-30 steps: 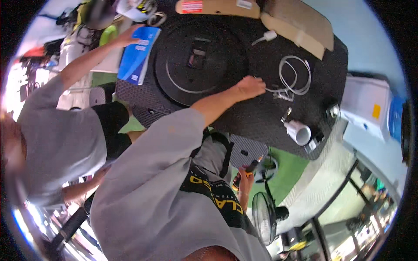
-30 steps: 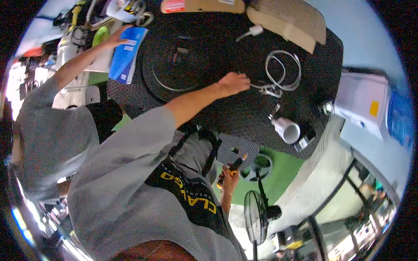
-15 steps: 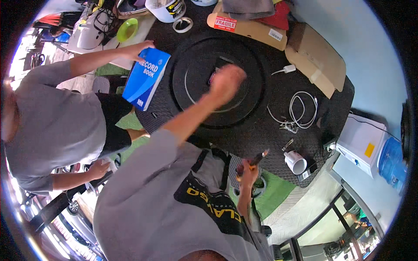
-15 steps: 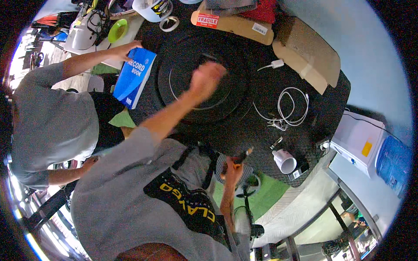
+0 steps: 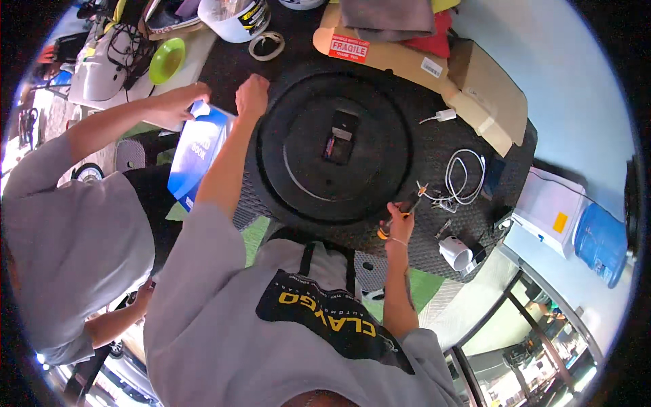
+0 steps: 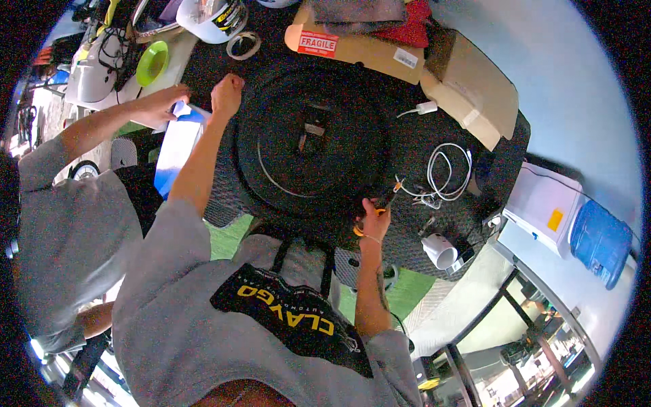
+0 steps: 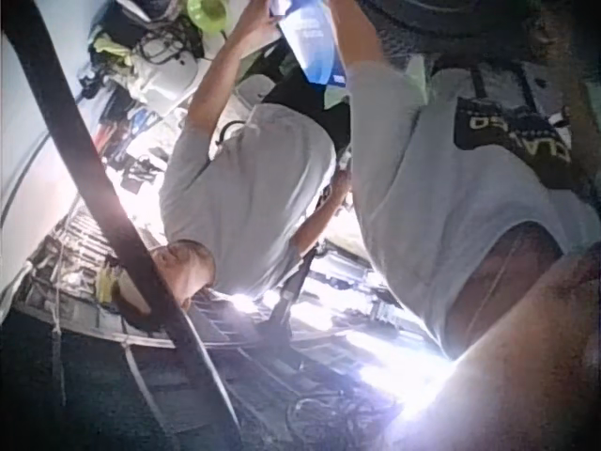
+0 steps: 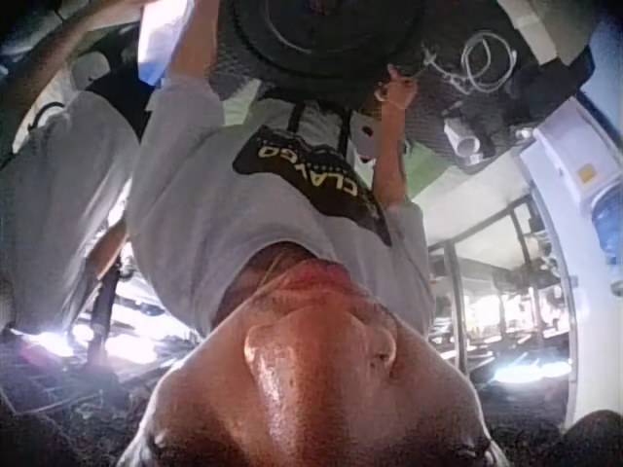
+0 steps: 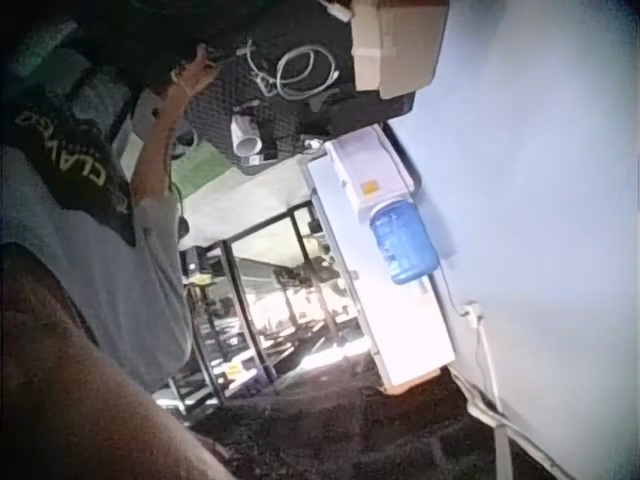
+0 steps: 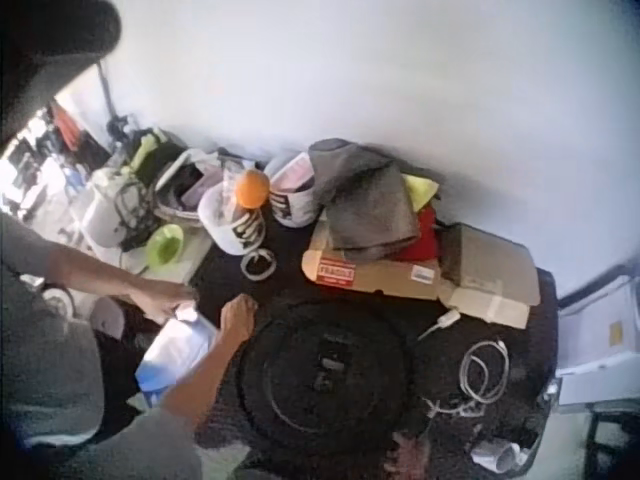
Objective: Repairing a wall clock using an electric screwdriver.
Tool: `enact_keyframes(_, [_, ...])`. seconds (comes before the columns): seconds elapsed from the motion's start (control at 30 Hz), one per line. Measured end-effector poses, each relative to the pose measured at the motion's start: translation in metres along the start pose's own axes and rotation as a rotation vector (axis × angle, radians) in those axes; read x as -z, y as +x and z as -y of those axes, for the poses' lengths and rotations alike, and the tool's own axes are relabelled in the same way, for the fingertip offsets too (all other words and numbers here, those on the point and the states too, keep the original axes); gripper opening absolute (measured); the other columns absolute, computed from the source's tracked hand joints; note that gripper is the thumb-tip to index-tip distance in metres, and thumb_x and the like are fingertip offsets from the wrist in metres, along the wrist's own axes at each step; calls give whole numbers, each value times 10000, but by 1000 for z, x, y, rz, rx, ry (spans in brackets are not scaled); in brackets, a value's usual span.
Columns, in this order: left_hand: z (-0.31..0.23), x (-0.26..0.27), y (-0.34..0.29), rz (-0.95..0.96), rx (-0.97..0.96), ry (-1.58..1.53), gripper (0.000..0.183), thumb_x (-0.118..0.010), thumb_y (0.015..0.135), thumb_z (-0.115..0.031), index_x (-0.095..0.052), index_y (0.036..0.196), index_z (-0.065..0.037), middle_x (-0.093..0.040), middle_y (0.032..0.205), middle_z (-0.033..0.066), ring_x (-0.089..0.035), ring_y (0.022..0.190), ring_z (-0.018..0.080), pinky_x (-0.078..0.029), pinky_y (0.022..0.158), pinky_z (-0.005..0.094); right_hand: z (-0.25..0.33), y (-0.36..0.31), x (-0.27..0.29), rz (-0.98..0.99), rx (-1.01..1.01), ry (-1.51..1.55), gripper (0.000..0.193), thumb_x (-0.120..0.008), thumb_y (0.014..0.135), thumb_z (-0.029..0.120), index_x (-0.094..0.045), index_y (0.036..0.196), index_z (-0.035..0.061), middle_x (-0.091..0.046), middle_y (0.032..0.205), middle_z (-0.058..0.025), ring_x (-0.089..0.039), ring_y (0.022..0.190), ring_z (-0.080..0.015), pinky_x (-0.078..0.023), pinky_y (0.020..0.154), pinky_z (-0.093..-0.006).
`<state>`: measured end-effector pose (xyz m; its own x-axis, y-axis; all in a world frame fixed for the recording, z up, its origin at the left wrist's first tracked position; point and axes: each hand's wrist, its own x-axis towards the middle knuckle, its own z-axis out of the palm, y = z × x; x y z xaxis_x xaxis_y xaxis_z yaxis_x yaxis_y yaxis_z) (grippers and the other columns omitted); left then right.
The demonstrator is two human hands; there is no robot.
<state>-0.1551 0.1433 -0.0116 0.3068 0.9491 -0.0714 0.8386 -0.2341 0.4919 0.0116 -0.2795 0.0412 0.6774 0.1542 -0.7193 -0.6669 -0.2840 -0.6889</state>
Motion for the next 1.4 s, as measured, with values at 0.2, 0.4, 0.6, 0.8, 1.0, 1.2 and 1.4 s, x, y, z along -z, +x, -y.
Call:
enact_keyframes(0.2, [16,15,-102,-24,58,-114,135,-546,890,-187,-630,911,-83,-667,890,161,-631,870,372,-477,765,465,-3,61,58,7,235,-400,329,-711,773,82,-549,1058,58,-611,941,-35,-585,748,-182,-496,663,-296])
enact_keyframes(0.4, [13,42,-167,130,202,-63,117,-560,891,-176,-631,915,-86,-653,934,141,-628,855,367,-481,758,459,23,74,71,-7,328,-457,242,-726,754,103,-555,924,83,-574,786,-3,-535,654,-119,-426,496,-292])
enact_keyframes(0.6, [-29,24,-122,63,-252,-253,94,-568,881,-162,-625,902,-90,-640,912,119,-629,856,328,-504,724,421,50,42,50,-111,269,-526,294,-728,760,129,-565,996,65,-580,797,-9,-541,630,-128,-424,476,-284])
enact_keyframes(0.8, [-37,0,-93,120,-498,-49,120,-586,874,-168,-623,953,-85,-623,882,115,-632,837,324,-524,726,414,20,34,86,-96,421,-550,343,-741,766,128,-565,1056,79,-579,858,8,-534,646,-105,-423,483,-252])
enact_keyframes(1.0, [-44,-7,-88,155,-528,29,122,-549,886,-162,-582,970,-80,-596,982,108,-597,955,323,-516,760,415,8,8,98,-124,332,-420,393,-750,789,126,-578,1128,27,-634,956,-29,-574,840,-146,-447,773,-265])
enact_keyframes(1.2, [-46,-6,-86,149,-525,42,160,-517,911,-222,-584,969,-90,-555,973,70,-554,1030,261,-526,781,397,11,-4,93,-132,234,-485,395,-743,795,119,-576,1139,23,-646,1003,-40,-583,881,-143,-446,808,-268])
enact_keyframes(1.4, [-51,-12,-86,107,-520,-54,114,-565,885,-159,-597,974,-94,-580,966,75,-582,980,286,-527,763,407,7,-13,82,-108,430,-473,386,-751,791,128,-580,1120,18,-638,956,-37,-579,839,-139,-457,783,-276])
